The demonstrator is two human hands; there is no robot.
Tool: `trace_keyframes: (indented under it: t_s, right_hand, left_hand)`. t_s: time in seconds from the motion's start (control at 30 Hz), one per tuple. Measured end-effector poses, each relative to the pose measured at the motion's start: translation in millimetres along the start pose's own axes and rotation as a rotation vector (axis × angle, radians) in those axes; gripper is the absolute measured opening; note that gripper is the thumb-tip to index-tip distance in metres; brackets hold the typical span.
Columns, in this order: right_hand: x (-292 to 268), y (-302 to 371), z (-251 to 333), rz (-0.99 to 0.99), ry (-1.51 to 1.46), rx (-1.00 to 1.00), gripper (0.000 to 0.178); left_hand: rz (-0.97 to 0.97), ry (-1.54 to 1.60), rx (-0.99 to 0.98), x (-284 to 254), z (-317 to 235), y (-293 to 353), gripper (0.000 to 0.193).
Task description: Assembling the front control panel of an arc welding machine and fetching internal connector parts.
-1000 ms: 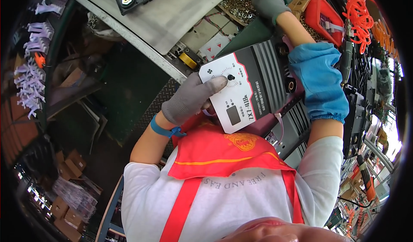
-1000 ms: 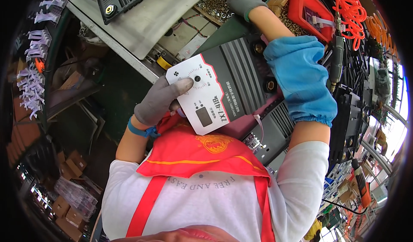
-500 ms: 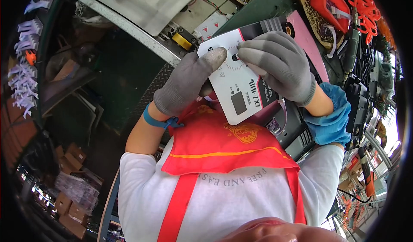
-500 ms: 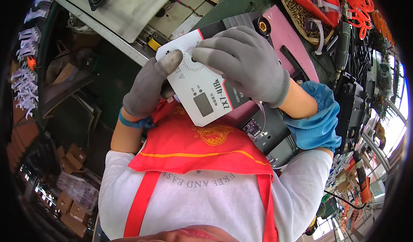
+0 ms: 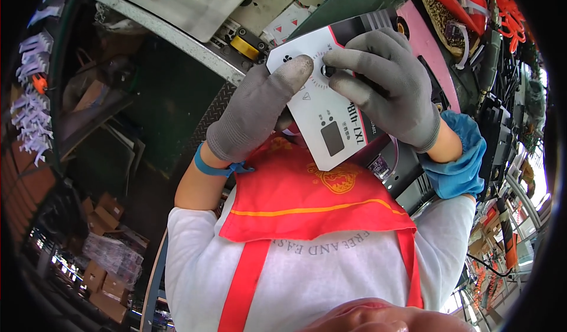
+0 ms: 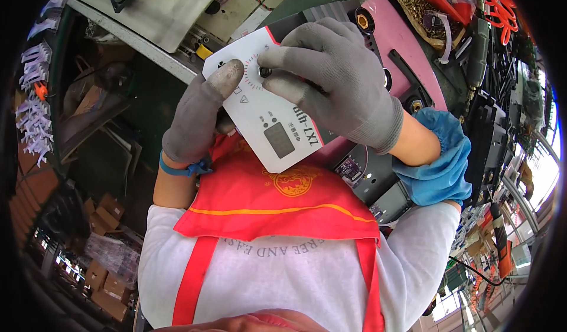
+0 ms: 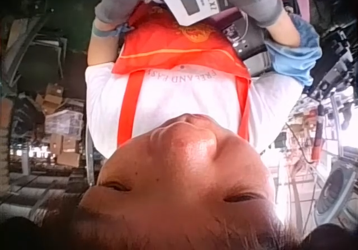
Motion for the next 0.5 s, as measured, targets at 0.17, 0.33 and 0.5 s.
trace_keyframes:
  t_s: [0.17, 0.33, 0.5]
  right_hand:
    - [2.1, 1.2, 6.0, -0.030, 0.061, 0.006, 0.029]
    - [-1.6, -14.2, -0.1, 0.050, 0.016, -0.195, 0.027]
    - [-4.1, -10.9, -5.6, 0.093, -0.118, -0.076, 0.027]
  left_hand:
    - [-0.115, -0.393, 0.803, -5.8, 6.9, 4.5, 0.044]
    - [-0.082, -0.389, 0.800, -5.0, 5.6, 4.2, 0.044]
    - [-0.052, -0.256, 0.633, 1.4, 1.2, 6.5, 0.046]
Point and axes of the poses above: each hand's wrist, its own y-axis away from the middle knuckle, its own x-axis out of the palm, z = x × y, the point moved 3 cm from there along -y, towards the middle knuckle, and after that the axes turned 13 degrees about -z, right-handed, at the moved point
